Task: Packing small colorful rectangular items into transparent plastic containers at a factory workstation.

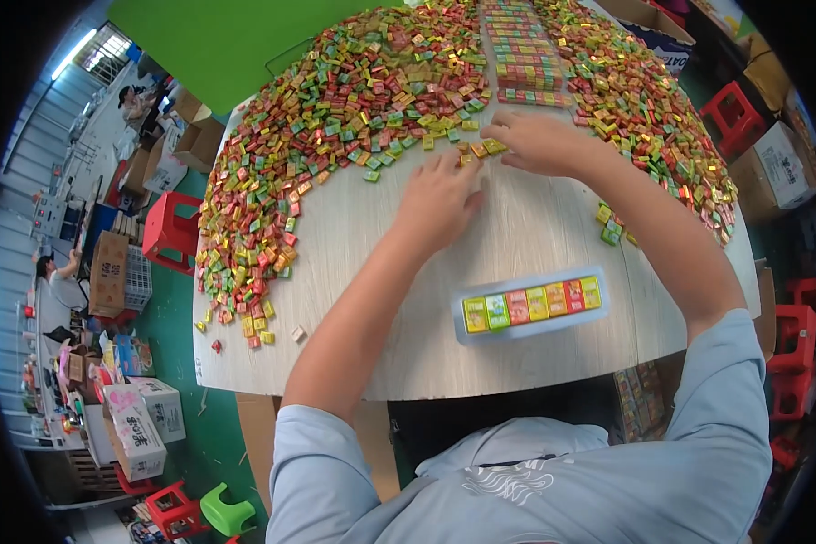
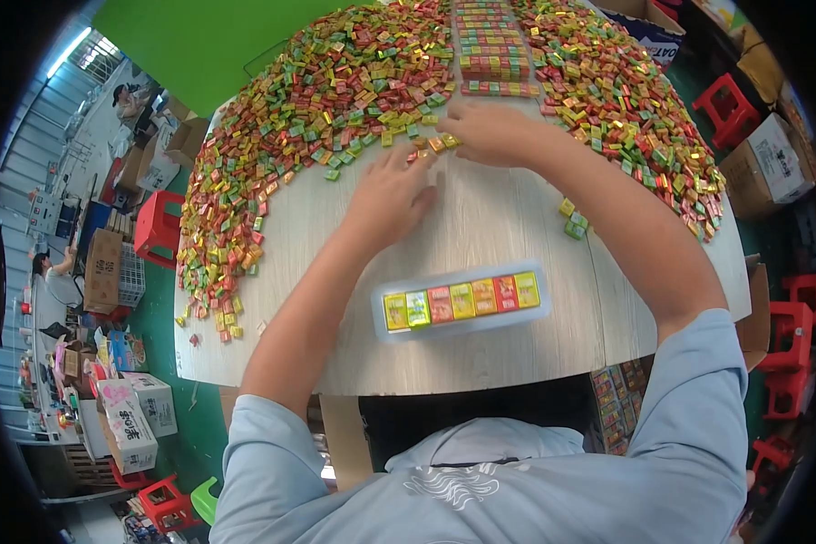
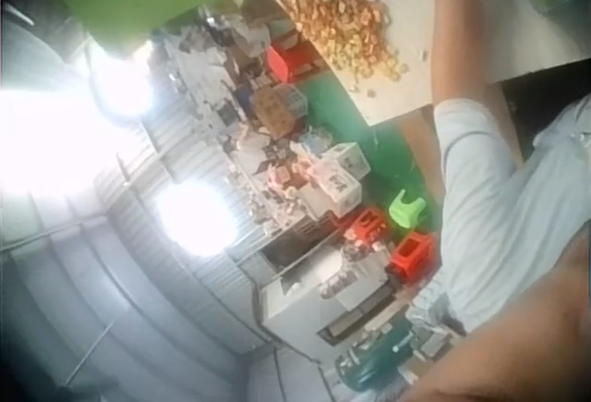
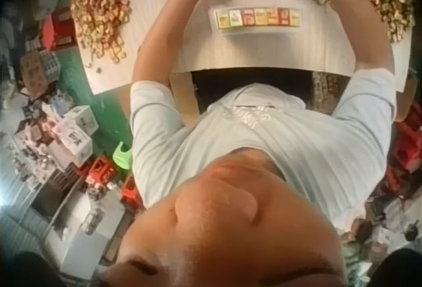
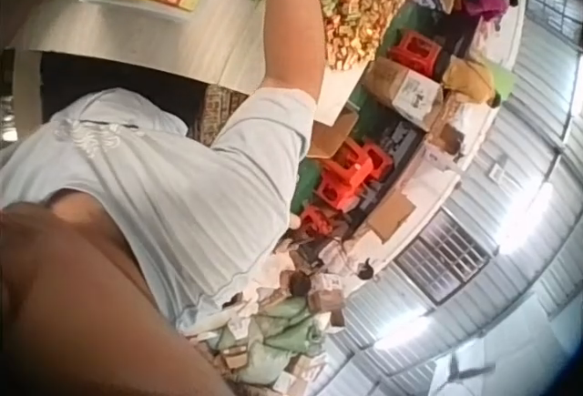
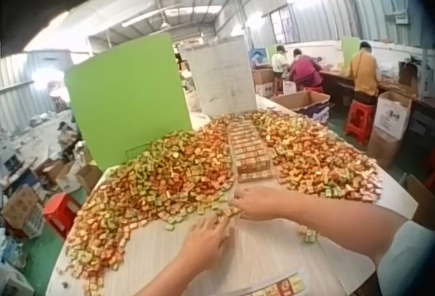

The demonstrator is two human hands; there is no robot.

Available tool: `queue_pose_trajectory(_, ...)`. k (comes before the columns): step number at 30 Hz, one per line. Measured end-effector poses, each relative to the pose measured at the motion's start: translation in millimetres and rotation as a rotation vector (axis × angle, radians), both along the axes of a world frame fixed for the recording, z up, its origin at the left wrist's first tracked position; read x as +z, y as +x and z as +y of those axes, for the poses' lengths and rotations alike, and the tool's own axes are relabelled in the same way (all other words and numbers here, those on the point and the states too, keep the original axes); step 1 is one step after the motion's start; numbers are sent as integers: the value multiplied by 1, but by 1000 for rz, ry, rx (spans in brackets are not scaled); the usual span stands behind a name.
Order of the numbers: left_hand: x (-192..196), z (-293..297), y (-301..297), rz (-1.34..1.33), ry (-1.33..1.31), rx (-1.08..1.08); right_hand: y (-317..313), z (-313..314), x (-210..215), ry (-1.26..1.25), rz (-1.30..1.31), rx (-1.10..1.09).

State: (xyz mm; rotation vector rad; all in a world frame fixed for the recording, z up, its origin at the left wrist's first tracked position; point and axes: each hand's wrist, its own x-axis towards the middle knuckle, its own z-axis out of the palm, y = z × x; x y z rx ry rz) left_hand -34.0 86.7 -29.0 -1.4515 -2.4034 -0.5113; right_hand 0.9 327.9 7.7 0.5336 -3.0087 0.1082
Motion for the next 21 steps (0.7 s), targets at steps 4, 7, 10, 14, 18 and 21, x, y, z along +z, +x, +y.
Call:
queue_pose_trajectory(4,-13,0,-3,4,-39,32,-16,8,-11,29,45,15)
queue_pose_trajectory(7,-9,1,-3,10,37,37,-26,9,-11,146,104,54)
queue_pose_trajectory(10,-10,0,-6,42,17,21,-40,4,-6,67,80,99)
queue_pose_trajectory(14,-5,-7,-11,-23,-64,19,-59,-7,-4,97,143,127)
queue_pose_trajectory(18,1,-18,-14,-53,-154,75,-66,-9,-15,116,159,134)
queue_pose_trajectory(21,0,-22,-19,-25,-146,154,-66,-7,-14,46,148,125)
